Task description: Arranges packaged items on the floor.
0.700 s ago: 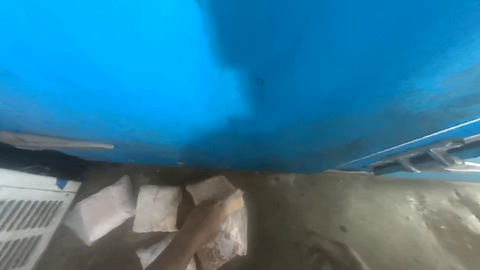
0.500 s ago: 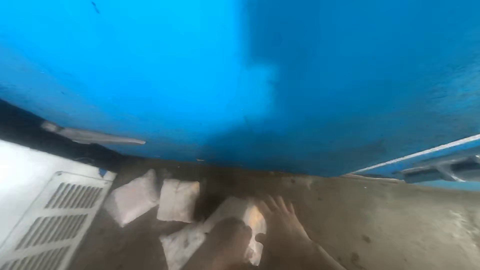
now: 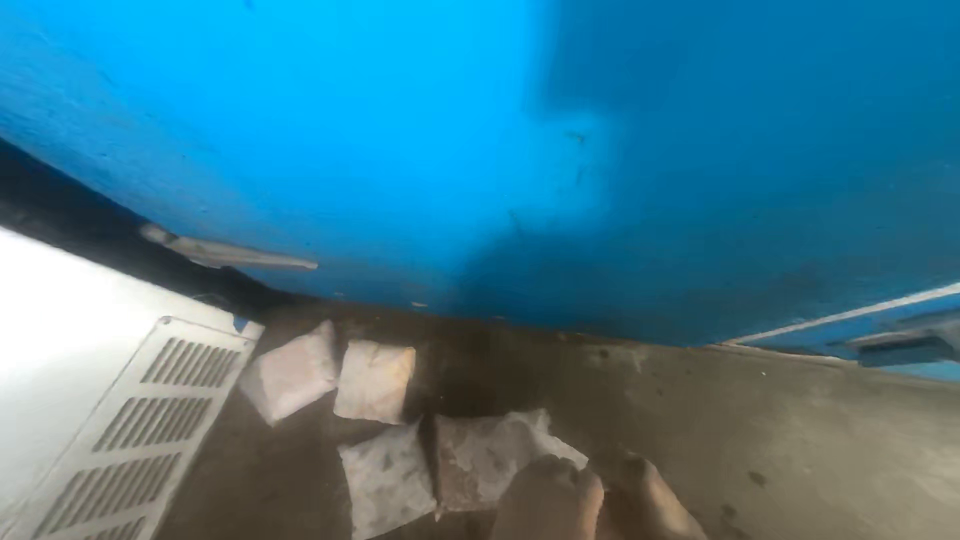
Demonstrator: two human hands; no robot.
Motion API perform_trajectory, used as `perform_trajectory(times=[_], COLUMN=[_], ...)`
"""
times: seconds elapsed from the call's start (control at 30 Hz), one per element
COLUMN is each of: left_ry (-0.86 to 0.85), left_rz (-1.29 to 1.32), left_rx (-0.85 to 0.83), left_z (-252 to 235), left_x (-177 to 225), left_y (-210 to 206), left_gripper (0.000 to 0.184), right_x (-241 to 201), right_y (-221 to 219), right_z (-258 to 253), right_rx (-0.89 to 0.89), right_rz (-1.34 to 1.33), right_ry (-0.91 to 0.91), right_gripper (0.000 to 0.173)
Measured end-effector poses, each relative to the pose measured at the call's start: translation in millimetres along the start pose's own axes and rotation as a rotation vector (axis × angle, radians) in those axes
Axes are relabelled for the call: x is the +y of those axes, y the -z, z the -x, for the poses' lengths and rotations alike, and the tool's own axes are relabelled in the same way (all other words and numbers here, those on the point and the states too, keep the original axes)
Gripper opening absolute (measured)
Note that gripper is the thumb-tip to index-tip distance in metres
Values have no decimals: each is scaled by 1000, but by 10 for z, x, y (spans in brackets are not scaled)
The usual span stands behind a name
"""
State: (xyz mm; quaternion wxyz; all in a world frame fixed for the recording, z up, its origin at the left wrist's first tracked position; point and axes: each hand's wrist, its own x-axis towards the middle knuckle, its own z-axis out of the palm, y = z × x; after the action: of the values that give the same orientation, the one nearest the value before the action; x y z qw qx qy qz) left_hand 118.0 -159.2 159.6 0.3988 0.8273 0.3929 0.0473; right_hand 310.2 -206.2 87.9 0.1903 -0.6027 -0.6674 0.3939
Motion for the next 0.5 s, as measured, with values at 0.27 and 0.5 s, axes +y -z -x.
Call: perform_trajectory(times=[0.27, 0.5], left_ry=[218, 732], left_rz=[431, -4], left_rx=[-31, -242], left_z=[72, -536], left_x=[-60, -906], left_y=[-693, -591], left_gripper=[21, 41], right_x=[428, 588], right_y=[394, 624], right_z=[654, 739], right_rx=[-237, 70], right_rz=[385, 280], right_ry=[-174, -418], right_gripper=[22, 22])
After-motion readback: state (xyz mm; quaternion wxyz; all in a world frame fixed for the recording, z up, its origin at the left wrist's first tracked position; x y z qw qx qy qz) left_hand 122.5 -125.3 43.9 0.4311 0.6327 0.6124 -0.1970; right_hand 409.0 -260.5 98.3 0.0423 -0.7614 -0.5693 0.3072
